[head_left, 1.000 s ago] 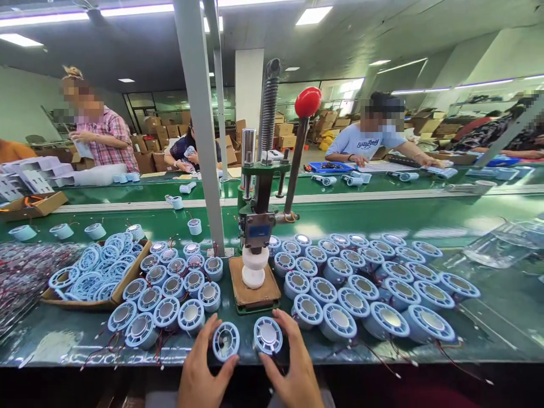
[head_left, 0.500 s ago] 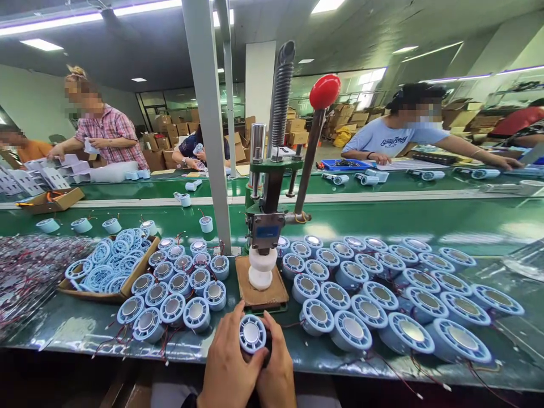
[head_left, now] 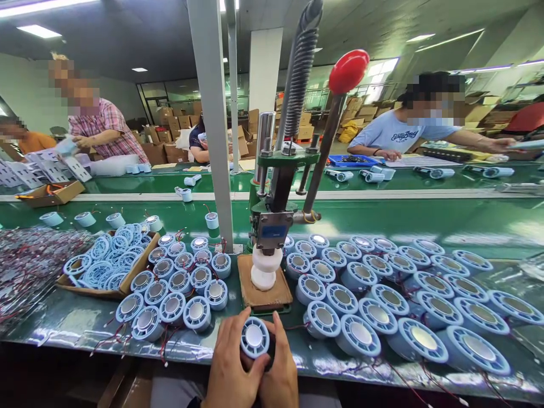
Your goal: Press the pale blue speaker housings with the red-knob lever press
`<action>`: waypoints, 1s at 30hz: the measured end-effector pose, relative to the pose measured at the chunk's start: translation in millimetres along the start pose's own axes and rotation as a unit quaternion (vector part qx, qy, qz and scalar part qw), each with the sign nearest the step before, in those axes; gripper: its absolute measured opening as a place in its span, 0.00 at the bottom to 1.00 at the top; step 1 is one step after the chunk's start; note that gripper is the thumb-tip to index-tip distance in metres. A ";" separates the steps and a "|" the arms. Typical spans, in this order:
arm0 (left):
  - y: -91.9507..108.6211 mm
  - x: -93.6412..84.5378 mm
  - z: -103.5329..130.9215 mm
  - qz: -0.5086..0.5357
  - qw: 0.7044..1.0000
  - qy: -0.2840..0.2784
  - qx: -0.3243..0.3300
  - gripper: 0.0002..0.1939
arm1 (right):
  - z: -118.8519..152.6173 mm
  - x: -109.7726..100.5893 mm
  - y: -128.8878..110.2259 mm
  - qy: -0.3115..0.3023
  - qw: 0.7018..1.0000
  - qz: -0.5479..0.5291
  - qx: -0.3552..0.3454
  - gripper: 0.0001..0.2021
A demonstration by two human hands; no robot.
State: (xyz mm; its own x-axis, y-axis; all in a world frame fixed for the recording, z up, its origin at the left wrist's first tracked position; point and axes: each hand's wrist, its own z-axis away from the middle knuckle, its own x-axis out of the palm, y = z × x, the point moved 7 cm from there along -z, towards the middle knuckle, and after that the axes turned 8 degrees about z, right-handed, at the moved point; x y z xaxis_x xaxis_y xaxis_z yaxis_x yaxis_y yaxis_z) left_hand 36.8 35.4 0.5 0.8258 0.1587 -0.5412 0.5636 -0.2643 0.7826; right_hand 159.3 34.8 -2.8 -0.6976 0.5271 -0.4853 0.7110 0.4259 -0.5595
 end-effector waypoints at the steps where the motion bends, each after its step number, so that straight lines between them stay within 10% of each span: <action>1: -3.6 3.3 1.9 0.004 1.000 -0.004 0.004 0.35 | 0.8 1.6 -0.5 -0.018 1.000 -0.001 -0.011 0.35; 6: -24.3 24.4 10.2 0.024 0.998 -0.057 0.008 0.31 | -10.4 -9.0 -1.3 -0.139 0.985 0.002 -0.100 0.43; 9: -26.9 23.5 9.6 0.065 0.996 -0.055 -0.027 0.31 | -66.2 -50.0 -10.4 -0.199 0.966 0.011 -0.167 0.43; 16: 23.3 -23.8 -50.0 0.162 0.979 0.030 -0.120 0.30 | -332.0 -186.5 -87.1 0.126 0.961 0.080 -0.234 0.23; 21: 39.8 -41.7 -103.7 0.172 0.974 0.099 -0.108 0.29 | -423.1 -144.2 -91.0 0.101 0.980 -0.112 -0.133 0.16; 30: 33.1 3.8 -136.8 0.269 0.961 0.009 -0.065 0.26 | -421.9 -129.6 -77.6 0.120 0.958 -0.225 -0.129 0.15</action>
State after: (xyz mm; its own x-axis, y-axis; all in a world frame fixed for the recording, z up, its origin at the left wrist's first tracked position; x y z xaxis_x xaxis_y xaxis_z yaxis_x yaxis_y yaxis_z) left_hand 61.1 157.4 66.5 0.9979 0.0485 -0.0423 0.0509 -0.1928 0.9799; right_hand 231.7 243.6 387.0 -0.9198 0.3895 -0.0478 0.3637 0.8005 -0.4763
